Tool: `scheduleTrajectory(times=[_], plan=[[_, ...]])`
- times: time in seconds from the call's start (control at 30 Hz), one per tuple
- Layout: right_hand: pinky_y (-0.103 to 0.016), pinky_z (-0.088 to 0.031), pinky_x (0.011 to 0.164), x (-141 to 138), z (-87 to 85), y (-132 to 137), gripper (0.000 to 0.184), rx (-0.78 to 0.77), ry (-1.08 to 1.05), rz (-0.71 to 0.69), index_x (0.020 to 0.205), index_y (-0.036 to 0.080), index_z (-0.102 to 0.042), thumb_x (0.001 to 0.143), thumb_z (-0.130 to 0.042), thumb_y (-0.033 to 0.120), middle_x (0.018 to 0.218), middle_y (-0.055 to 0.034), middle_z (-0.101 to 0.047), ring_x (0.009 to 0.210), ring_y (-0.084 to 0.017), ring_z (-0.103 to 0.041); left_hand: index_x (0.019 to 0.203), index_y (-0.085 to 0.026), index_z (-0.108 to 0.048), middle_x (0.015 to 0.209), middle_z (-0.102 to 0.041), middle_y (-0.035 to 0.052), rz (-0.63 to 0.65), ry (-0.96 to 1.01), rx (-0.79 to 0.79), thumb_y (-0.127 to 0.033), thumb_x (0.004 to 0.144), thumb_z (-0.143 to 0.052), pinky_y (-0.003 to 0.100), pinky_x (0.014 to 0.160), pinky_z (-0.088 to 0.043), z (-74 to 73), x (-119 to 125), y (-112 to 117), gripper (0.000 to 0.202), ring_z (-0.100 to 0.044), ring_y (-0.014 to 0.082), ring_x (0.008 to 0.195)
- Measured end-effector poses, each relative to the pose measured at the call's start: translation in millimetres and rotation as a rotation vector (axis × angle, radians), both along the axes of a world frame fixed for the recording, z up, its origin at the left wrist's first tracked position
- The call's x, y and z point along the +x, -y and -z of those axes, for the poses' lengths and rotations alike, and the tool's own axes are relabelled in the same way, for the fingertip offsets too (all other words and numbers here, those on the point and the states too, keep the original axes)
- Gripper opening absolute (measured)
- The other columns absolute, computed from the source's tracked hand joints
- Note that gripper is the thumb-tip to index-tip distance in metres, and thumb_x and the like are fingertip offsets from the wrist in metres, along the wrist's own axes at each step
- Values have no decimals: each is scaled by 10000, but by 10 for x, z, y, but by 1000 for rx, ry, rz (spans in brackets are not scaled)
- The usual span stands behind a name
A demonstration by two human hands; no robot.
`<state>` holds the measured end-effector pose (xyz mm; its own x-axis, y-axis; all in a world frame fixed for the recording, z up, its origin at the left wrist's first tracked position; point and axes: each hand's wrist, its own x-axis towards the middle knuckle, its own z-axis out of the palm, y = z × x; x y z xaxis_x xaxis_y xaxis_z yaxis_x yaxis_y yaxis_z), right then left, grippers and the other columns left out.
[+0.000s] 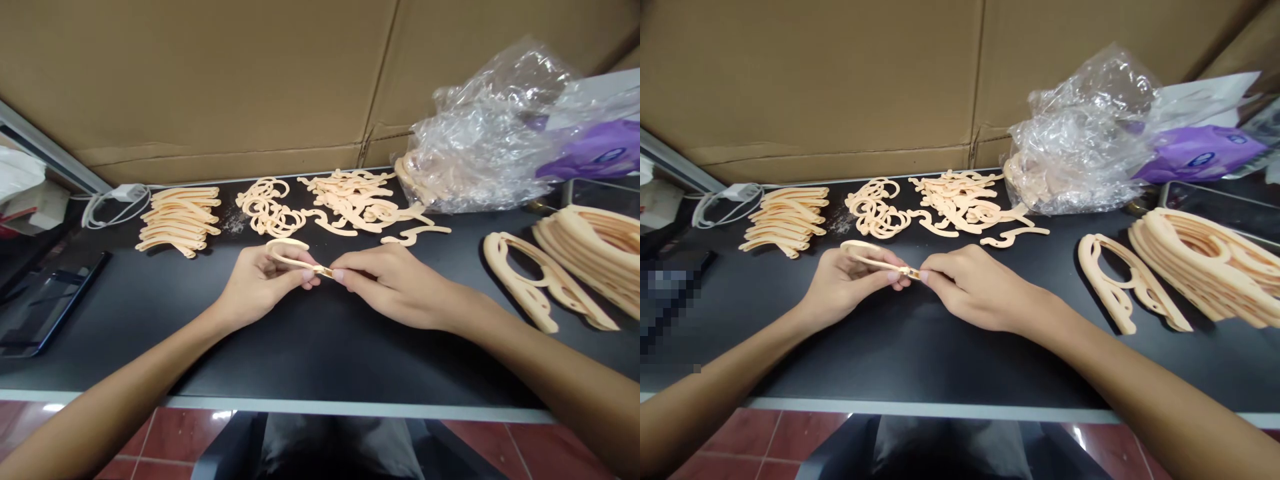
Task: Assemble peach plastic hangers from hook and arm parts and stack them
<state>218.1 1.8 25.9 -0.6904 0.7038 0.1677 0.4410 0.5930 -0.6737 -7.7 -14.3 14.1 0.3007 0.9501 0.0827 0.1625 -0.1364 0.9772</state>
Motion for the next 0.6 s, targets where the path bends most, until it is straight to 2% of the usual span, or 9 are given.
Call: scheduleTrajectory(times=[0.1, 0.23, 0.47, 0.6], plan=[[-234, -364, 587, 10, 4, -8, 279, 22, 19, -27, 927, 169, -738, 996, -469, 200, 659, 27, -639, 561, -84, -505, 896, -134, -717, 776, -756, 38, 29, -32, 37, -185, 849, -742, 234, 717, -615, -5, 5, 27, 73, -725, 136, 711], [-245, -350, 595, 23, 20, -10, 296, 47, 60, -38, 903, 159, -729, 1006, -458, 219, 661, 22, -610, 585, -89, -497, 920, -146, -685, 775, -750, 23, 66, -114, 115, -200, 893, -701, 206, 685, -590, 12, -3, 54, 62, -722, 122, 704], [-269, -354, 606, 38, 37, -6, 300, 48, 94, -30, 915, 170, -712, 1020, -444, 256, 675, 12, -628, 597, -106, -516, 992, -165, -705, 860, -779, 18, 34, -384, 451, -209, 897, -703, 196, 661, -527, 50, -68, 48, 105, -717, 116, 711], [-284, -351, 625, 45, 42, -5, 308, 91, 117, -22, 914, 165, -699, 1025, -427, 258, 709, -7, -645, 623, -121, -540, 967, -172, -727, 897, -786, 27, 61, -441, 612, -176, 918, -669, 202, 708, -528, 67, -94, 35, 75, -723, 122, 751]])
